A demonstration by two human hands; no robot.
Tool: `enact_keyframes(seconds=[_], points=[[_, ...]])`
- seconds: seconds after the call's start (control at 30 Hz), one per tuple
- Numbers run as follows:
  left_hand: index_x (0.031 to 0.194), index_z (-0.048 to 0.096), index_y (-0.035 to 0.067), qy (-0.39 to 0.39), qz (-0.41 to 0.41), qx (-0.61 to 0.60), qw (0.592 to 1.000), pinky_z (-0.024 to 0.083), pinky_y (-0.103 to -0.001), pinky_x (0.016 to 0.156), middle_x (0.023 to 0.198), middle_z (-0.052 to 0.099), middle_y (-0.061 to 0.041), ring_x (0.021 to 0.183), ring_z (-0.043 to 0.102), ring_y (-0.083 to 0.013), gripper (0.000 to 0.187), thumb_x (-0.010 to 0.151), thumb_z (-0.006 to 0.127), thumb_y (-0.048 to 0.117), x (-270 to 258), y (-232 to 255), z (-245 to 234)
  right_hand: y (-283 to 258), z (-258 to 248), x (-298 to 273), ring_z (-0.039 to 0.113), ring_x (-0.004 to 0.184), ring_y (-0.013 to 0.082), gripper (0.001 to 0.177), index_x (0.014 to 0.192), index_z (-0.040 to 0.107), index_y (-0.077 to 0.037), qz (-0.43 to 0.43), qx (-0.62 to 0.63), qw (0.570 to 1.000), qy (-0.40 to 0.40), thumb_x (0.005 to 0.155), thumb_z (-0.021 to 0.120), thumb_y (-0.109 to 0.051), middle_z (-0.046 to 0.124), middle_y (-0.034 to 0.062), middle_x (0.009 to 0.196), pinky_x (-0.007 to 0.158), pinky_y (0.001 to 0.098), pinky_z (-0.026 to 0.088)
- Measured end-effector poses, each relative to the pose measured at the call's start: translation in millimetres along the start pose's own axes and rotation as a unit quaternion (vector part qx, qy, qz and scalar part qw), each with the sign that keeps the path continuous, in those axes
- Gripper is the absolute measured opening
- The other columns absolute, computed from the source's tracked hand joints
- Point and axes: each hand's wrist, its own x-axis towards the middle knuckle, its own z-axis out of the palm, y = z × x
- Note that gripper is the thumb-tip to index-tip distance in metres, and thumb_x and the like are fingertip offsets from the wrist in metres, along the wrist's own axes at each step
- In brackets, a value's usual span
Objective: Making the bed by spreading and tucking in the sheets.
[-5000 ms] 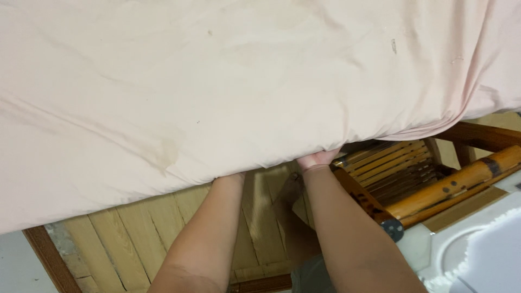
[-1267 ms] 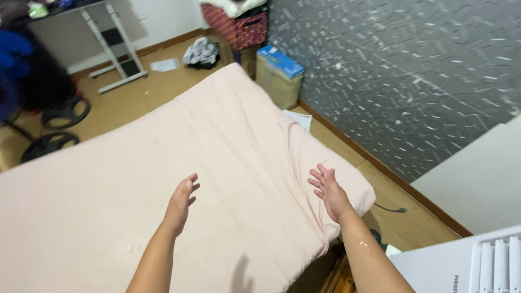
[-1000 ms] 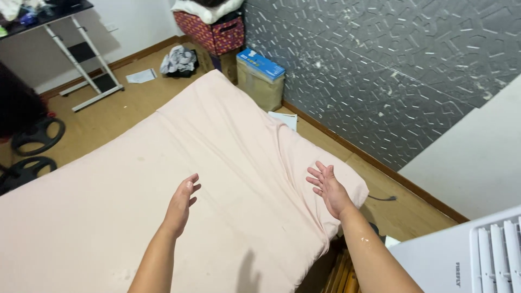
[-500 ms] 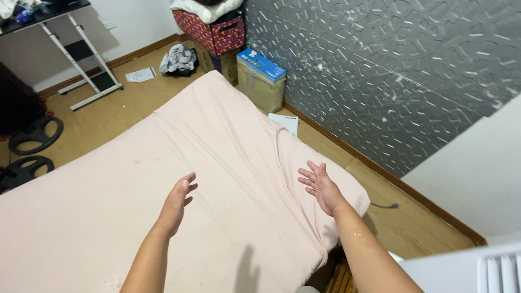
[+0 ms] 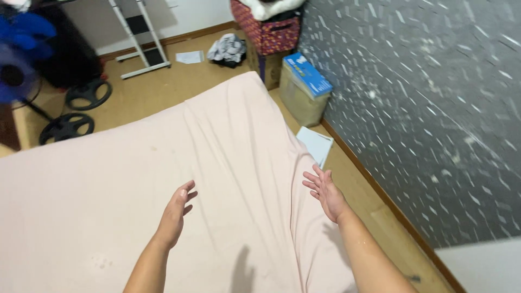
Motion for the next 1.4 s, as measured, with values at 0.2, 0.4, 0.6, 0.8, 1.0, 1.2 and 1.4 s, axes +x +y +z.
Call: enact_keyframes(seconds=[0.2,0.4,0.6,0.8,1.0,1.2,1.4], points=[[0.152,0.043,0.008,0.053,-0.033,-0.015,0.998,0.038,-0.046,0.115,0.158,0.046,-0.01,0.143,0.047,-0.0262,0.072,0.099,0.03,0.055,15.5,-0.7,19.6,-26.5,-10.8,54.9,0.043,0.144,0.0246,0.104,0.164,0.014,-0.017,0.003,-0.014,0.999,-0.048,0.084,0.02,-0.084,0.042,0.0091,0.162,0.12,0.045,0.022],[0.152,0.043,0.009,0.062,-0.043,-0.024,0.997,0.038,-0.045,0.114,0.158,0.045,-0.009,0.142,0.047,-0.0259,0.071,0.099,0.031,0.055,27.6,2.8,29.3,-30.9,-13.4,76.9,0.043,0.145,0.0243,0.104,0.164,0.013,-0.016,0.008,-0.017,0.998,-0.066,0.085,0.018,-0.084,0.042,0.0095,0.162,0.12,0.0447,0.021],[0.151,0.045,0.009,0.025,-0.027,-0.035,0.999,0.04,-0.046,0.114,0.158,0.047,-0.01,0.141,0.049,-0.0258,0.071,0.099,0.031,0.055,50.0,-8.5,33.9,-35.4,-4.9,55.7,0.043,0.145,0.0253,0.104,0.164,0.015,-0.019,0.011,-0.011,0.999,-0.04,0.084,0.019,-0.085,0.043,0.0092,0.161,0.121,0.0462,0.021],[0.151,0.045,0.009,-0.035,-0.008,-0.047,0.998,0.04,-0.045,0.114,0.157,0.047,-0.009,0.141,0.049,-0.025,0.07,0.099,0.031,0.055,66.1,-3.6,46.1,-19.8,-16.4,29.7,0.042,0.145,0.0259,0.103,0.164,0.015,-0.019,-0.001,0.002,1.0,-0.004,0.084,0.019,-0.083,0.043,0.0097,0.161,0.12,0.0469,0.021],[0.151,0.045,0.009,-0.069,0.004,-0.045,0.997,0.04,-0.045,0.114,0.157,0.047,-0.01,0.141,0.049,-0.0257,0.071,0.099,0.031,0.056,83.7,11.1,73.1,-7.5,-41.1,14.8,0.042,0.145,0.0265,0.101,0.164,0.014,-0.019,0.009,0.016,1.0,0.023,0.085,0.018,-0.082,0.042,0.0091,0.162,0.121,0.0475,0.02],[0.152,0.044,0.01,-0.073,0.015,-0.03,0.997,0.039,-0.046,0.114,0.158,0.046,-0.009,0.142,0.048,-0.0255,0.071,0.1,0.028,0.055,86.4,25.5,106.6,2.3,-84.1,23.1,0.042,0.146,0.0264,0.1,0.164,0.012,-0.021,0.015,0.025,0.999,0.027,0.085,0.017,-0.082,0.042,0.0095,0.162,0.121,0.0474,0.02],[0.151,0.044,0.009,-0.022,0.002,-0.039,0.999,0.038,-0.046,0.115,0.158,0.046,-0.01,0.142,0.048,-0.0264,0.07,0.1,0.029,0.053,91.3,32.0,156.6,-8.7,-133.6,50.5,0.043,0.145,0.0257,0.098,0.164,0.014,-0.021,0.036,0.019,0.999,-0.014,0.087,0.018,-0.081,0.044,0.0087,0.162,0.121,0.0471,0.021]])
